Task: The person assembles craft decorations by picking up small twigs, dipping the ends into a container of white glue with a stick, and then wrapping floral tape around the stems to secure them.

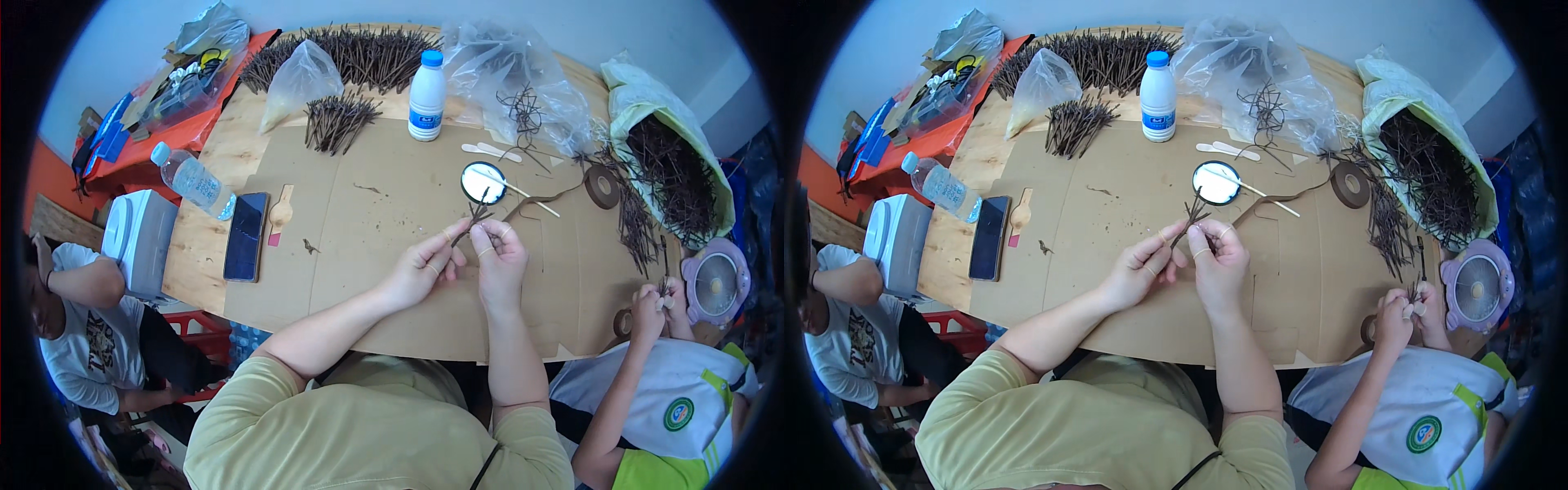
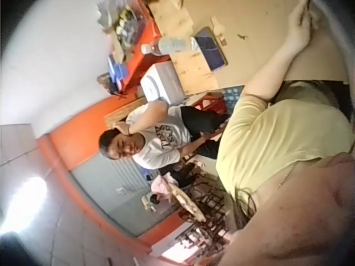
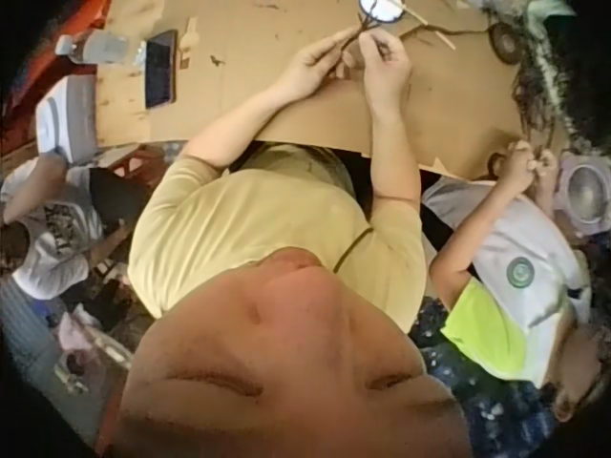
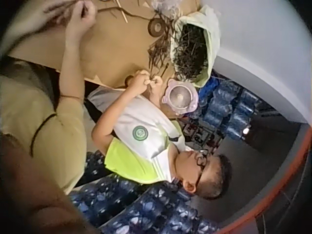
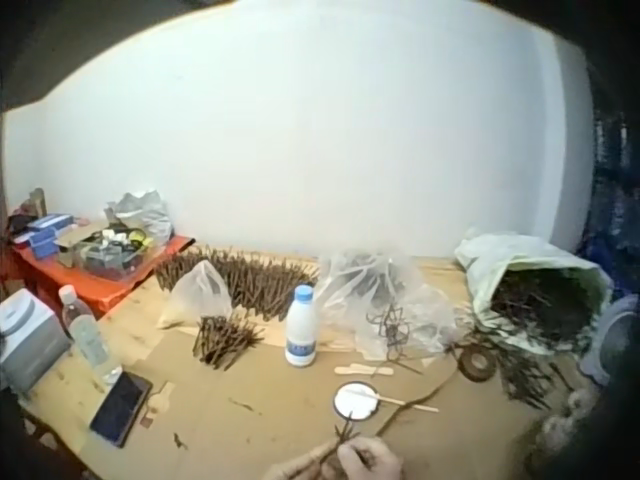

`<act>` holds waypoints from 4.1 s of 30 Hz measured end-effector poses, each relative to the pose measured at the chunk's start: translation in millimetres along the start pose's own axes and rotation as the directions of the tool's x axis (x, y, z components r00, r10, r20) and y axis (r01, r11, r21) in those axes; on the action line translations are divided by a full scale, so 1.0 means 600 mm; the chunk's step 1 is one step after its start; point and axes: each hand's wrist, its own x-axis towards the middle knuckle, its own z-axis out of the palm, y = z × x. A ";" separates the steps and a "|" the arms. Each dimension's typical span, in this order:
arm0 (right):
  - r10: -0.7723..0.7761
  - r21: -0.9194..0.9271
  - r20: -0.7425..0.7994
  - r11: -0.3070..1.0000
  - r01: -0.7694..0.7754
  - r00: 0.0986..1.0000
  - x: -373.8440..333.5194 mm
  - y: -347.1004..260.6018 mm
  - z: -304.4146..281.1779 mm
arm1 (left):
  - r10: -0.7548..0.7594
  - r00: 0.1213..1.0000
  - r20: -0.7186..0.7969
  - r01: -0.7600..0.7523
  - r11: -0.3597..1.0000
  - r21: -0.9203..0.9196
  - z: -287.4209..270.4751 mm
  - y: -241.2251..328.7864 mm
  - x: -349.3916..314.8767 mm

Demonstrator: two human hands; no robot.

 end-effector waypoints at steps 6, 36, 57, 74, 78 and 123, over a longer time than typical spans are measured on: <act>0.008 -0.030 -0.045 1.000 -0.009 0.999 -0.003 0.005 0.005 | 0.363 0.932 0.002 -0.278 0.711 0.646 -0.003 -0.006 0.004; 0.047 -0.067 -0.017 0.997 -0.048 0.999 -0.001 -0.002 0.002 | 0.116 0.985 -0.129 -0.116 0.993 0.013 0.005 -0.020 0.002; 0.122 0.089 0.050 0.988 -0.126 0.991 0.004 -0.008 -0.004 | -0.059 0.988 0.143 0.147 0.636 -0.758 -0.012 -0.021 0.005; 0.151 -0.071 0.170 0.988 -0.141 0.974 -0.002 -0.011 0.000 | 0.099 0.985 -0.142 -0.114 0.988 -0.102 -0.037 0.015 0.018; 0.211 -0.111 0.253 0.976 -0.189 0.944 -0.010 -0.003 0.009 | 0.036 0.986 -0.165 -0.062 0.986 -0.155 -0.045 0.012 0.019; 0.369 -0.149 0.401 0.929 -0.338 0.838 0.003 -0.023 -0.019 | -0.236 0.970 -0.064 0.213 0.944 -0.252 -0.060 0.021 0.016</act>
